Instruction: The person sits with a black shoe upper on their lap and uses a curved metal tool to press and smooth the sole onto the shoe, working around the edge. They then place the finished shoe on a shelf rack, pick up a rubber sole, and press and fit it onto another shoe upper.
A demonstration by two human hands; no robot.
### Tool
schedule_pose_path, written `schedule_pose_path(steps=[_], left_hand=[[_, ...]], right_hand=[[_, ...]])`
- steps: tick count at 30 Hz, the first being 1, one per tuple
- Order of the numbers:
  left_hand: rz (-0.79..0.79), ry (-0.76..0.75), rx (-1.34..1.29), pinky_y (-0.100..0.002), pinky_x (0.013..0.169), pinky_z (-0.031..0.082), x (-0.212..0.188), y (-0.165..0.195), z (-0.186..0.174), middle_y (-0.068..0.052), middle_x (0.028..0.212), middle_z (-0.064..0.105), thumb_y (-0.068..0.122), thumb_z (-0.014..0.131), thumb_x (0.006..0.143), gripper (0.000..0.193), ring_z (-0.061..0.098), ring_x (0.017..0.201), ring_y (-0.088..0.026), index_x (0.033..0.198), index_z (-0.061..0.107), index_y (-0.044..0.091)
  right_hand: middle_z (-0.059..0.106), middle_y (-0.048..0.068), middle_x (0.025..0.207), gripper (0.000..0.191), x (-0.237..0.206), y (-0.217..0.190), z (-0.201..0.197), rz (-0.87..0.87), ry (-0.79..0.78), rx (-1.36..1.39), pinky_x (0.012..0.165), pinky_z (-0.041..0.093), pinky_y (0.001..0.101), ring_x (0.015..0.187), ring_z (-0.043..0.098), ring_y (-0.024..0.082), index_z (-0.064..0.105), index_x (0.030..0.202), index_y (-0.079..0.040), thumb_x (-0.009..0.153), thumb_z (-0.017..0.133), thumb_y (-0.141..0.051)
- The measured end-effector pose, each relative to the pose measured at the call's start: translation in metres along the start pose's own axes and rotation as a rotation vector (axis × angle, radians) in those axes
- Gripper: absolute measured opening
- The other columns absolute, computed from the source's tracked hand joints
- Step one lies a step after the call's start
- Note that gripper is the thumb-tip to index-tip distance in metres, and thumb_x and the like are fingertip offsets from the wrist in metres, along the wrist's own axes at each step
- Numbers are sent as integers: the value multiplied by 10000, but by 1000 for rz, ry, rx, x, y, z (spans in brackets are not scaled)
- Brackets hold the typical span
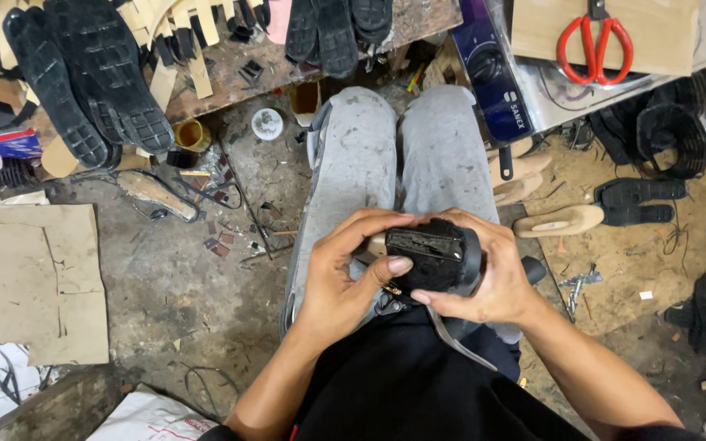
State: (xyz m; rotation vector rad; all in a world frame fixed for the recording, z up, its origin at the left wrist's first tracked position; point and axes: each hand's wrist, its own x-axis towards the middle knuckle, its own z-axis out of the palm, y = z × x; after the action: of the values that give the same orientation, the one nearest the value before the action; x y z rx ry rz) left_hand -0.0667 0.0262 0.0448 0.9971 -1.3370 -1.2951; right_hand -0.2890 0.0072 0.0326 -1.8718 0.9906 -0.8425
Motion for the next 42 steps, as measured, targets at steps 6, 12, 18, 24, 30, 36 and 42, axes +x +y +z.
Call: schedule_pose_path(steps=[6, 12, 18, 24, 30, 36, 42], left_hand=[[-47, 2, -35, -315, 1006, 530, -2, -12, 8, -101, 1215, 709, 79, 765, 908, 342, 690, 1134, -210, 1240, 700, 26], [79, -61, 19, -314, 1052, 538, 29, -24, 4, -87, 1195, 703, 79, 802, 920, 265, 681, 1157, -188, 1140, 657, 49], [-84, -599, -164, -402, 1159, 485, 95, -48, -19, -69, 1363, 704, 301, 575, 1041, 406, 656, 1286, -246, 1369, 668, 80], [-29, -659, -141, -379, 1200, 442, 124, -81, -32, -66, 1439, 669, 409, 385, 1090, 526, 597, 1377, -184, 1457, 612, 108], [-239, -574, -7, -299, 827, 433, 136, -106, -33, -99, 901, 676, 179, 526, 1044, 361, 505, 851, -119, 1307, 745, 62], [-197, -437, -24, -239, 905, 528, 136, -123, -28, 0, 1021, 779, 291, 580, 1060, 318, 649, 961, -60, 1165, 774, 62], [-254, -392, -96, -247, 863, 512, 135, -128, -33, -13, 967, 756, 317, 569, 1089, 350, 590, 929, -53, 1161, 779, 47]], right_hand=[[711, 145, 1151, 702, -4, 12, -5, 35, -20, 42, 970, 555, 347, 1051, 726, 245, 635, 1217, 37, 629, 898, -242], [633, 136, 1329, 877, -5, 22, -3, 154, 12, 82, 1097, 471, 345, 1236, 631, 219, 503, 1404, 21, 654, 891, -215], [526, 115, 1414, 957, 3, 15, -4, 341, 19, 337, 1096, 437, 350, 1295, 546, 211, 192, 1535, -43, 827, 820, -185], [577, 121, 1240, 573, -42, 1, -28, 184, -647, -609, 952, 476, 437, 1161, 550, 330, 657, 1207, -106, 648, 773, -153], [582, 122, 1193, 551, -66, 37, -27, 210, -824, -380, 971, 461, 437, 1150, 534, 314, 661, 1190, -40, 644, 729, -21], [676, 72, 845, 364, -26, 70, -63, 531, -586, 158, 663, 587, 326, 773, 656, 197, 698, 1115, -46, 755, 744, -73], [564, 44, 595, 482, 43, 92, -87, 648, -153, 796, 394, 500, 293, 458, 564, 139, 586, 1395, 12, 970, 671, -198]])
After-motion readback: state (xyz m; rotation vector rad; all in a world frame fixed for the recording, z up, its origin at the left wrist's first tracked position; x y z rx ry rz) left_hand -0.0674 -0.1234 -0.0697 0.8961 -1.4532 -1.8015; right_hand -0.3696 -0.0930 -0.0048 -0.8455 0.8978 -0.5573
